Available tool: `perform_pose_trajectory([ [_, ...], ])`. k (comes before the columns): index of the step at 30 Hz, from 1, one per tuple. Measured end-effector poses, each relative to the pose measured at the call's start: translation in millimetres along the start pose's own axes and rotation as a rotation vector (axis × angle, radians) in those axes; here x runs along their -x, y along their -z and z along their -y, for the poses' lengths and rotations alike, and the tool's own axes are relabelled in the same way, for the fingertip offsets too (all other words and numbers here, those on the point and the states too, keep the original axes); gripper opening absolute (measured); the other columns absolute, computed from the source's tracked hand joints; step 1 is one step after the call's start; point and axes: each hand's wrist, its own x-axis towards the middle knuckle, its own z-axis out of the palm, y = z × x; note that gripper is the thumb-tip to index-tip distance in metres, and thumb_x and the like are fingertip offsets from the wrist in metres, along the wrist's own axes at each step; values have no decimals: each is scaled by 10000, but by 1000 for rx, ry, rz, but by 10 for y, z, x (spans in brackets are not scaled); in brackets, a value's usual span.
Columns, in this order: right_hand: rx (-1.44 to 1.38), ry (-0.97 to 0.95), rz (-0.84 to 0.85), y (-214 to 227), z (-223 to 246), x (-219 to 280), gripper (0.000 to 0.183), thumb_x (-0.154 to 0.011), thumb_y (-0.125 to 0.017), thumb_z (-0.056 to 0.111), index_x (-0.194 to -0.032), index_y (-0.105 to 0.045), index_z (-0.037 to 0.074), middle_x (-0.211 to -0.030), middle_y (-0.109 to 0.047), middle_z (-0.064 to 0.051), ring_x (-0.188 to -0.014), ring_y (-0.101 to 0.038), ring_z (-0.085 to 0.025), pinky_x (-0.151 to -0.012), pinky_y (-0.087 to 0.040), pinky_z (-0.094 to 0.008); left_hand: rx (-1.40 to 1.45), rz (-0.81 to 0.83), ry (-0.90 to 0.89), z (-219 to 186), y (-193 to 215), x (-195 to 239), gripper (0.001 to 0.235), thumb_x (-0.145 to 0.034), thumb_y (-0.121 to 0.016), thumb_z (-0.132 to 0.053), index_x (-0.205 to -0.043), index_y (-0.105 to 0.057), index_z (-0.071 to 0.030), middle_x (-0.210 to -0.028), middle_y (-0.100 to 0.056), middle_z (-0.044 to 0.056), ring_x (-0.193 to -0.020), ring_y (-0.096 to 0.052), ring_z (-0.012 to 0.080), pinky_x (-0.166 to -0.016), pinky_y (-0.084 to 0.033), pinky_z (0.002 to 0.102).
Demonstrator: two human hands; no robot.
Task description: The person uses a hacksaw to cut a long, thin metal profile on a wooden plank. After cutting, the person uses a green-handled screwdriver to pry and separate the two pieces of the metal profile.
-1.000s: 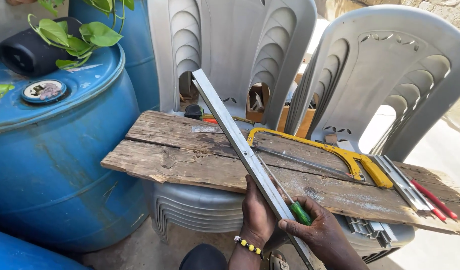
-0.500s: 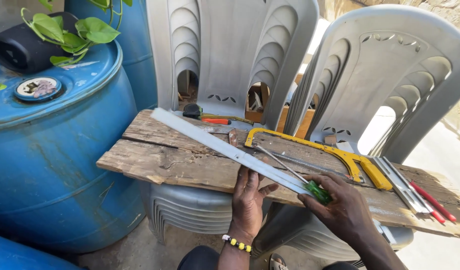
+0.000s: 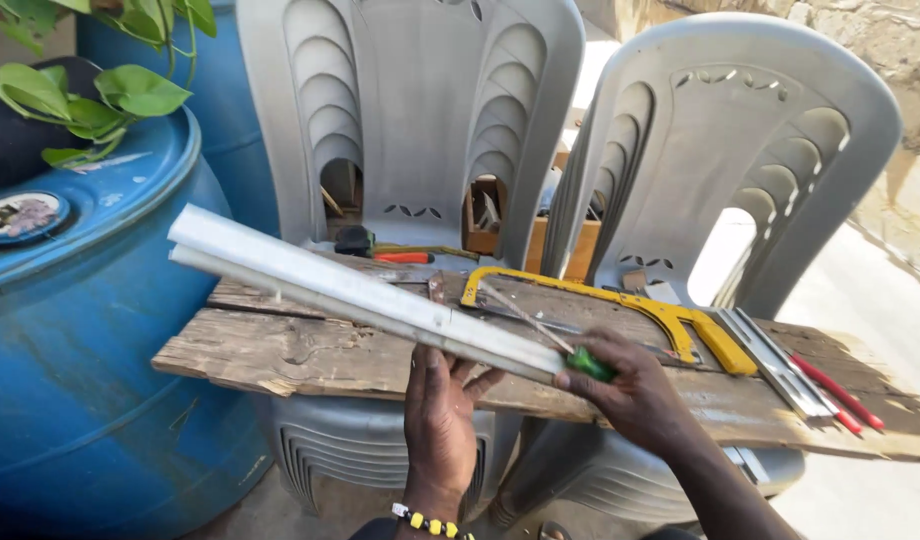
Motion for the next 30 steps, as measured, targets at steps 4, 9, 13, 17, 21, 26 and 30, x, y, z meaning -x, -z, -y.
perform_pose_trajectory([
  [4, -92, 149, -81, -185, -64, 129, 375, -846, -856, 301, -1162, -851, 100, -1096, -760, -42, -1046, -731, -195, -943, -541, -327, 205, -87, 81, -26, 55, 107, 494, -1007, -538, -400, -1405, -595, -113, -1366, -746, 250, -1293, -707, 396, -967, -571, 563],
  [9, -106, -82, -98, -91, -42, 338, 499, -845, -787, 421, -1280, -845, 182, -1267, -756, -49, -1233, -702, -216, -1015, -538, -369, 206, -290, 55, 115, 100, -6, 328, -1047, -559, -268, -1323, -643, -112, -1189, -772, 173, -1171, -744, 354, -903, -599, 509],
  [13, -150, -236, -120, -110, -107, 536, 469, -841, -819, 336, -1266, -880, 149, -1133, -831, -21, -1095, -736, -159, -924, -533, -304, 17, -390, 91, 149, 195, -57, 748, -901, -558, -492, -1574, -409, -200, -1751, -375, 80, -1613, -368, 298, -1091, -500, 637],
  [17, -97, -431, 38, 37, -224, 632, 340, -877, -855, 398, -841, -924, 67, -728, -679, -37, -705, -563, -162, -693, -381, -292, 249, -446, 150, 393, 480, -149, 244, -1079, -504, -388, -1133, -562, -157, -863, -303, 11, -885, -435, 207, -1180, -405, 680],
  [21, 76, -373, 224, 330, -142, 476, 474, -930, -639, 491, -1074, -940, 153, -1001, -931, 17, -945, -820, -126, -851, -567, -283, 411, -365, 196, 44, 262, -235, 663, -1042, -339, -563, -1556, -511, -182, -1589, -589, 118, -1429, -557, 319, -1090, -448, 453],
  [26, 219, -288, 193, 622, -286, 361, 296, -912, -753, 412, -1091, -919, 245, -1097, -932, 83, -1038, -826, -78, -914, -585, -257, 508, -502, 123, 248, 374, -428, 300, -1084, -549, -431, -1049, -646, -149, -941, -643, 33, -878, -631, 225, -973, -612, 538],
  [30, 254, -299, 127, 763, -503, 441, 400, -850, -784, 460, -1203, -908, 319, -1328, -880, 33, -1455, -660, -149, -1101, -557, -368, 462, -502, 172, 61, 186, -532, 468, -1072, -437, -409, -1430, -631, -179, -1394, -696, 75, -1218, -650, 288, -970, -572, 512],
])
